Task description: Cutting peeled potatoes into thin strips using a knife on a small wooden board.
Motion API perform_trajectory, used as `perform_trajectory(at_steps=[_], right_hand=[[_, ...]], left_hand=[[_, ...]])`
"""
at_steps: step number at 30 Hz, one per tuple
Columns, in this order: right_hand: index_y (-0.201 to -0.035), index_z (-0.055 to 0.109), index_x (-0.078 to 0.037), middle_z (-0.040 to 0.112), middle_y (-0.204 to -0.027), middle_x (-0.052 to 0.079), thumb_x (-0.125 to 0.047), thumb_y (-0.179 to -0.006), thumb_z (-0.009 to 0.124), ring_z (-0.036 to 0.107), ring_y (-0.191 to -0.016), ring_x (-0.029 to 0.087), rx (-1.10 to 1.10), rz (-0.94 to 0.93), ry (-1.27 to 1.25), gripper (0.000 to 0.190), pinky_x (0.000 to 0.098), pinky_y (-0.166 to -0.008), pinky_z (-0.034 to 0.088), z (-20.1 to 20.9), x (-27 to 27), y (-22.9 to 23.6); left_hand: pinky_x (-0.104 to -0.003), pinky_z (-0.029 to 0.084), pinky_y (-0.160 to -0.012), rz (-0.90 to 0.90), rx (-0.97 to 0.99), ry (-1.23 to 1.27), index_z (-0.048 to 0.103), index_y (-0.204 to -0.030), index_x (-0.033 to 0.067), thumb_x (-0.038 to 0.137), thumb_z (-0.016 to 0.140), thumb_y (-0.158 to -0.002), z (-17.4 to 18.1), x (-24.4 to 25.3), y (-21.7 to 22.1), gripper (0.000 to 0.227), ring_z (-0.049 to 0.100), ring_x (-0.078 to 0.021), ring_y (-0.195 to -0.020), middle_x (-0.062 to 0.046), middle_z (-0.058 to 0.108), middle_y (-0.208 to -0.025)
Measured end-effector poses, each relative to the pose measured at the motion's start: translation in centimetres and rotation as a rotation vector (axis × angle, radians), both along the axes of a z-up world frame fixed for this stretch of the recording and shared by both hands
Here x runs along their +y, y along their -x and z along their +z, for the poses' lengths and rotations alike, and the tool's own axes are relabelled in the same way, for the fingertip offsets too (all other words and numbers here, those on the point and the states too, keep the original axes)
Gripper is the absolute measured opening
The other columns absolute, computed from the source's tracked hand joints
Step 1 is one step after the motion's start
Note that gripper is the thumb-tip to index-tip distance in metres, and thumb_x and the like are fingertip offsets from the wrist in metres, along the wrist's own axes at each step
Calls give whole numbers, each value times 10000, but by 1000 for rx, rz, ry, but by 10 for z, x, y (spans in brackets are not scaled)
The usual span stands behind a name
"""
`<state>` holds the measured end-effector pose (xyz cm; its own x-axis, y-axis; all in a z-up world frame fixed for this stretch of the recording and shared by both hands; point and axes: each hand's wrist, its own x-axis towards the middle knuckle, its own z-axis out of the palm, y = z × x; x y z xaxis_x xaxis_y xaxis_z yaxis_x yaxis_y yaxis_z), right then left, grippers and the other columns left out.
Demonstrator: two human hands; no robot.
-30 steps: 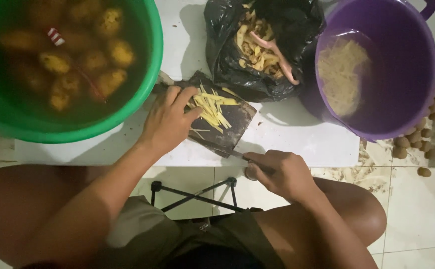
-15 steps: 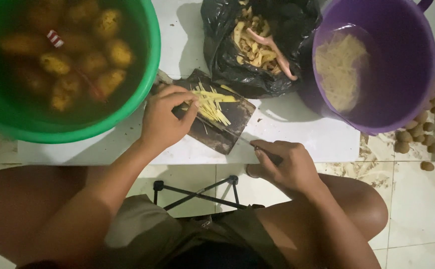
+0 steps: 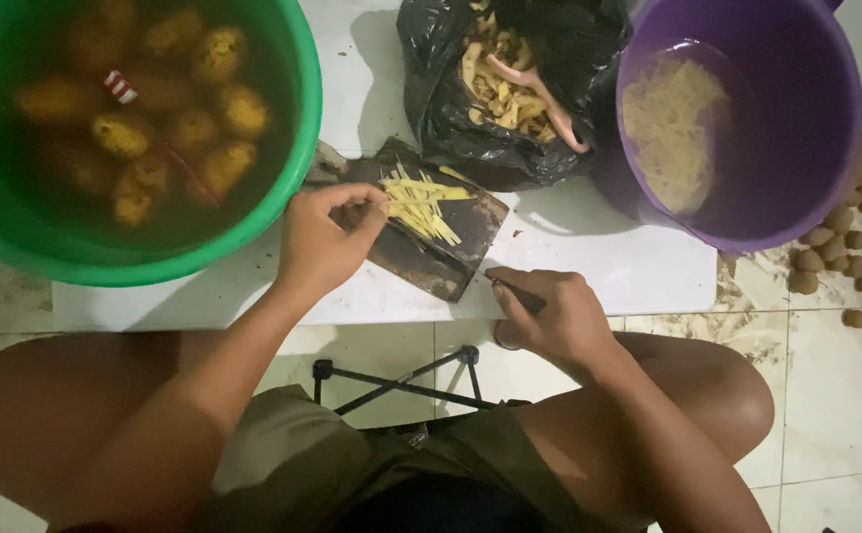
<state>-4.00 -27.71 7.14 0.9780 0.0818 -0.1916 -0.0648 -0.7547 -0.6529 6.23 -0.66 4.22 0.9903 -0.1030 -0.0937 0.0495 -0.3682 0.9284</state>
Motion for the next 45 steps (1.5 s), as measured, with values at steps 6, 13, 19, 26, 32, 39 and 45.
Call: perform_trajectory(at_steps=[6,13,19,26,32,39,45], right_hand=[[-1125,798,-79,753,-656,176,-218,-908,648,571,-319,235,-6,-24,-38,298,300,-305,384,15,7,-1],[-1121,789,-59,748,-664,203,-263,-924,634,571,-314,266,-44,-10,-111,323,344,-299,378,11,2,-1],[-1104,802,-56,752,-652,211,-179,-900,663,503,-282,228,4,73,-229,275,312,-305,349,-21,12,0],[-1130,795,-43,748,-663,215,-176,-915,657,518,-309,220,3,43,-206,289,321,-330,354,-13,17,-17],[-1140,792,-58,743,-665,213,-201,-932,656,564,-322,251,-19,29,-142,286,332,-343,386,-12,12,-14],[-1141,786,-44,733,-625,205,-195,-943,624,560,-343,224,15,-48,-174,297,309,-358,393,4,12,-10],[-1123,789,-59,721,-573,190,-190,-923,648,560,-322,221,15,-45,-222,278,306,-333,400,25,21,-7]], left_hand=[[-289,564,-699,-18,-144,-25,817,-1015,107,143,792,-894,-8,5,-3,129,622,-137,-800,-47,764,-939],[-329,578,-789,-75,-256,31,823,-1006,133,129,751,-964,19,15,15,83,734,-233,-932,-60,784,-937],[-363,533,-713,-201,-226,-149,816,-1018,122,44,726,-884,54,41,31,180,591,-217,-655,-53,759,-801],[-440,558,-721,-263,-88,-342,783,-994,105,78,721,-884,21,42,19,129,672,-317,-734,-98,773,-856],[-434,593,-799,-303,-96,-394,772,-1021,122,104,710,-908,5,30,16,130,728,-325,-872,-77,773,-877],[-398,585,-767,-172,-219,-416,774,-993,118,108,727,-909,-6,19,12,96,725,-288,-832,-63,754,-829],[-377,588,-745,-165,-309,-515,780,-971,140,153,766,-886,-10,20,13,87,724,-279,-817,-43,743,-812]])
